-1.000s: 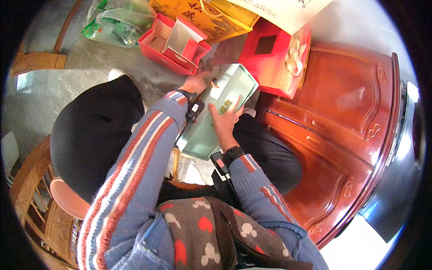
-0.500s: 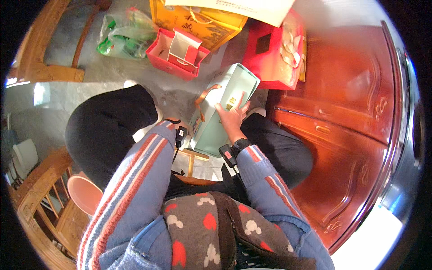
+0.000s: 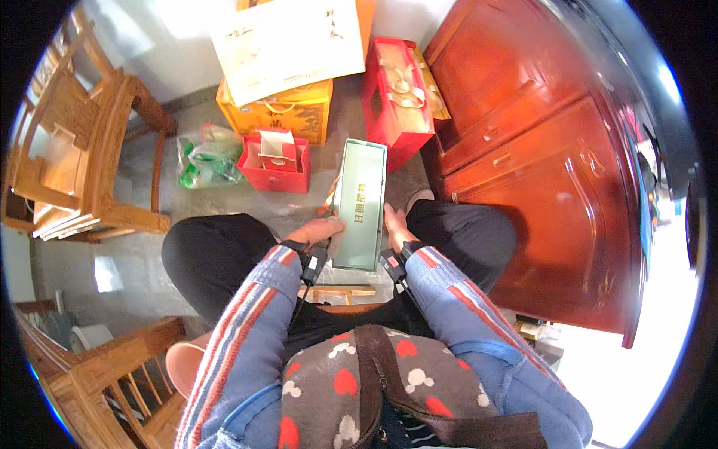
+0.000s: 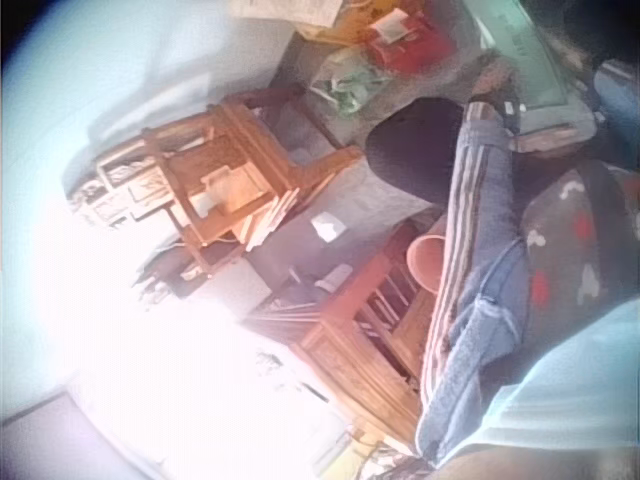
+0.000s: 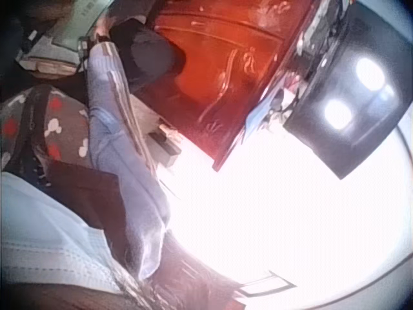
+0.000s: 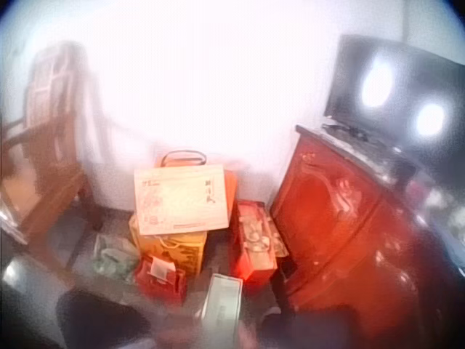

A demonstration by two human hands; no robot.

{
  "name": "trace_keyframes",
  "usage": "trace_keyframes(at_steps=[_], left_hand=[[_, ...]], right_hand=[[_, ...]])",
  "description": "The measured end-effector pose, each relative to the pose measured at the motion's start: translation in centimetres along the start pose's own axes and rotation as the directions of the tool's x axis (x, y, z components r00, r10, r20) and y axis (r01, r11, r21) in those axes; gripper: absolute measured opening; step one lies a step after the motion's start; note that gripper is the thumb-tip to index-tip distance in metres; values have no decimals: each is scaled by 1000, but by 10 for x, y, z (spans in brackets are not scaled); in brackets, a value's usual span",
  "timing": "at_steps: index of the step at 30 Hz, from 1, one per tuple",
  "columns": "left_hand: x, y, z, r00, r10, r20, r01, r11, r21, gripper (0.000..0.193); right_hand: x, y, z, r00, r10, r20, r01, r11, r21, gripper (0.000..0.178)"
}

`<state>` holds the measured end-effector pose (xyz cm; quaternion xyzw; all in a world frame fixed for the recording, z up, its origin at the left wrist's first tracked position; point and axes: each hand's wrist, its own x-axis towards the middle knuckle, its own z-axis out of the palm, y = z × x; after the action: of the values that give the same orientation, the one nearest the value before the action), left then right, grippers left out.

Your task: The person sits on the floor and wipes several gift boxes and bags with a cloth. They handle each item one at a time, turning them over to wipe different sides, then place them back in a pile.

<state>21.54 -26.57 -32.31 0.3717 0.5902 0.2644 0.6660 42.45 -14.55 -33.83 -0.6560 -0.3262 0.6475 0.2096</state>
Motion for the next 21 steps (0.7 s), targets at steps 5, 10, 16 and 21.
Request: trace_keyframes(at_steps=[5, 10, 16, 21], left_hand=[[-21, 41, -2, 997, -71, 31, 56, 934, 353, 63], [-43, 77, -4, 994, -80, -76, 108, 850, 515, 61], [-42, 96, 4, 997, 21, -75, 37, 719, 694, 68], [-40, 99, 8, 996, -12, -87, 77, 603, 794, 67]], right_hand=[[-51, 9, -24, 867, 317, 385, -359, 932, 41, 85], [-76, 13, -25, 830, 353, 431, -394, 919, 5, 77], [-72, 5, -12, 835, 345, 429, -397, 917, 33, 71], [-58, 2, -4, 854, 315, 413, -387, 917, 101, 70]])
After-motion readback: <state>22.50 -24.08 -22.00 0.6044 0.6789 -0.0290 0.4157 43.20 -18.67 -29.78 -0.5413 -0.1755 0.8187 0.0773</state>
